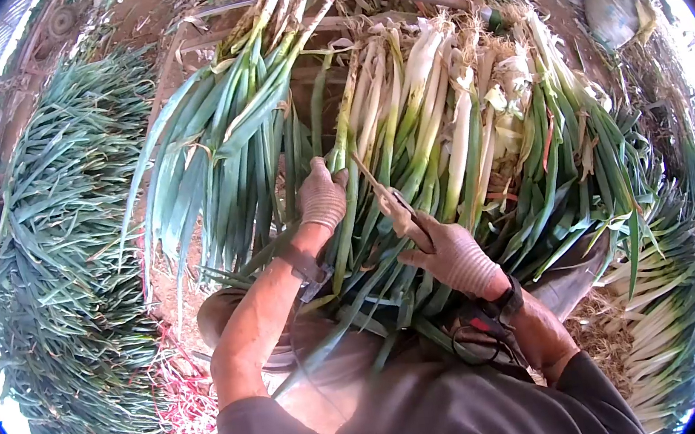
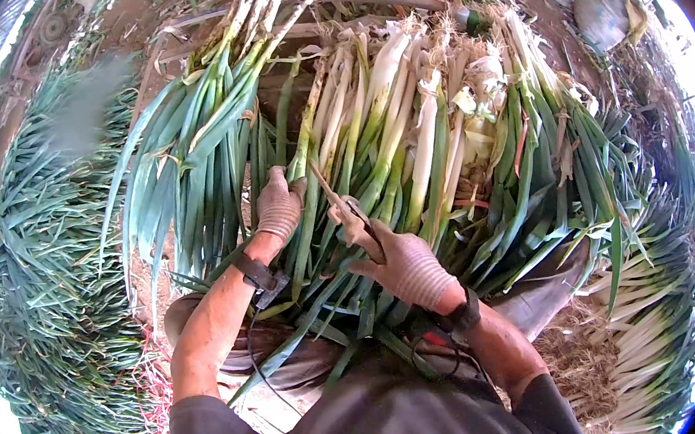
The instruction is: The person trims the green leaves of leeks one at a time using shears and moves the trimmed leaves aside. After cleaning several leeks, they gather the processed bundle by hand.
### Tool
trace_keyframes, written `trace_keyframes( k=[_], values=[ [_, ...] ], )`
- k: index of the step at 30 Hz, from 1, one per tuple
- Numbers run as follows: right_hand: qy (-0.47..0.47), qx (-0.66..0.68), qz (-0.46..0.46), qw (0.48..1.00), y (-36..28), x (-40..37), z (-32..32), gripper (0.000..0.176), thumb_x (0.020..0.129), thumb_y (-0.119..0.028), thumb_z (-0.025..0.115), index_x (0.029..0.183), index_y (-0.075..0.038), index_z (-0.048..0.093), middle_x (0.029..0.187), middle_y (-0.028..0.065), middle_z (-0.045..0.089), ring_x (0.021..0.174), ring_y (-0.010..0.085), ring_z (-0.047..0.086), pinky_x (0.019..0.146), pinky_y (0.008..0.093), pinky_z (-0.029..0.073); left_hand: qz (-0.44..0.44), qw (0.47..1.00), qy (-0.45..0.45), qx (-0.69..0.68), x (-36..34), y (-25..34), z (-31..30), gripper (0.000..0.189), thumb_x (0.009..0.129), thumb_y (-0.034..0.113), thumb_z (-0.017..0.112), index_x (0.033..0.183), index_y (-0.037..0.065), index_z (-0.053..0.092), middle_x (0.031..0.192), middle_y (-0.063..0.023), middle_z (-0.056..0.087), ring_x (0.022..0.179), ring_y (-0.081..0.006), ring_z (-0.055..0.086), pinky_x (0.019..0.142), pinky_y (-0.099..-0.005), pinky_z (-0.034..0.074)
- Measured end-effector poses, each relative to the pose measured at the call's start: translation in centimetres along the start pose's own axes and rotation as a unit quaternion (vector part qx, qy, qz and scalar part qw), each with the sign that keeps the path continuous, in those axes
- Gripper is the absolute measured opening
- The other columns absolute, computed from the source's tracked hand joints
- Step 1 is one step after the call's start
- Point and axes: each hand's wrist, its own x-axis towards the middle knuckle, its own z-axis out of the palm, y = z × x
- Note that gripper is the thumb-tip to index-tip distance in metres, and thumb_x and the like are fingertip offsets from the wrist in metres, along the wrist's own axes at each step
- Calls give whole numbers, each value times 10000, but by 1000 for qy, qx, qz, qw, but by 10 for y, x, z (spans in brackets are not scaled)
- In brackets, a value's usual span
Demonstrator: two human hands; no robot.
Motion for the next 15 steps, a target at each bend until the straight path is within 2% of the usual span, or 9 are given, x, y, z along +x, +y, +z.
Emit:
trace_keyframes(
  k=[3, 8, 9, 12, 15],
  values=[
    [4, -17, -20, 1000, -4, 17, 4, 573, 866, -388, 763, 1216, -1, 526, 882, 278, 667, 856, 463, 668, 735, 489, 530, 8, 1000, 14, -17, 4, -5, 2, 352, 962, 302, 621, 1173, 33, 533, 905, -302, 679, 897, -491, 660, 775, -546, 523],
    [16, -15, -2, 1000, 3, 41, 9, 588, 850, -431, 765, 1182, 7, 554, 935, 281, 675, 922, 460, 667, 786, 485, 528, 15, 999, 35, -20, 6, -10, 9, 295, 980, 293, 587, 1152, 56, 546, 901, -288, 687, 901, -485, 663, 788, -555, 520],
    [21, -22, 1, 1000, -1, 46, 8, 596, 848, -440, 763, 1181, 9, 556, 936, 282, 675, 925, 461, 666, 790, 488, 527, 11, 999, 32, -23, 6, -8, 8, 277, 981, 279, 584, 1137, 54, 544, 886, -291, 683, 890, -489, 661, 790, -556, 516],
    [23, -58, 29, 998, -10, 61, 0, 597, 854, -484, 741, 1124, 18, 564, 924, 283, 672, 924, 468, 661, 801, 503, 524, 0, 1000, 8, -29, 4, -4, 5, 272, 980, 239, 608, 1111, 7, 554, 995, -292, 670, 953, -496, 635, 801, -535, 504],
    [53, -59, 19, 997, -4, 85, 2, 588, 862, -517, 721, 1041, 22, 571, 911, 281, 675, 917, 474, 658, 802, 510, 524, -16, 999, -1, -28, 4, 0, 0, 284, 979, 243, 602, 1131, 8, 554, 943, -299, 672, 927, -494, 645, 788, -542, 505]
  ],
)
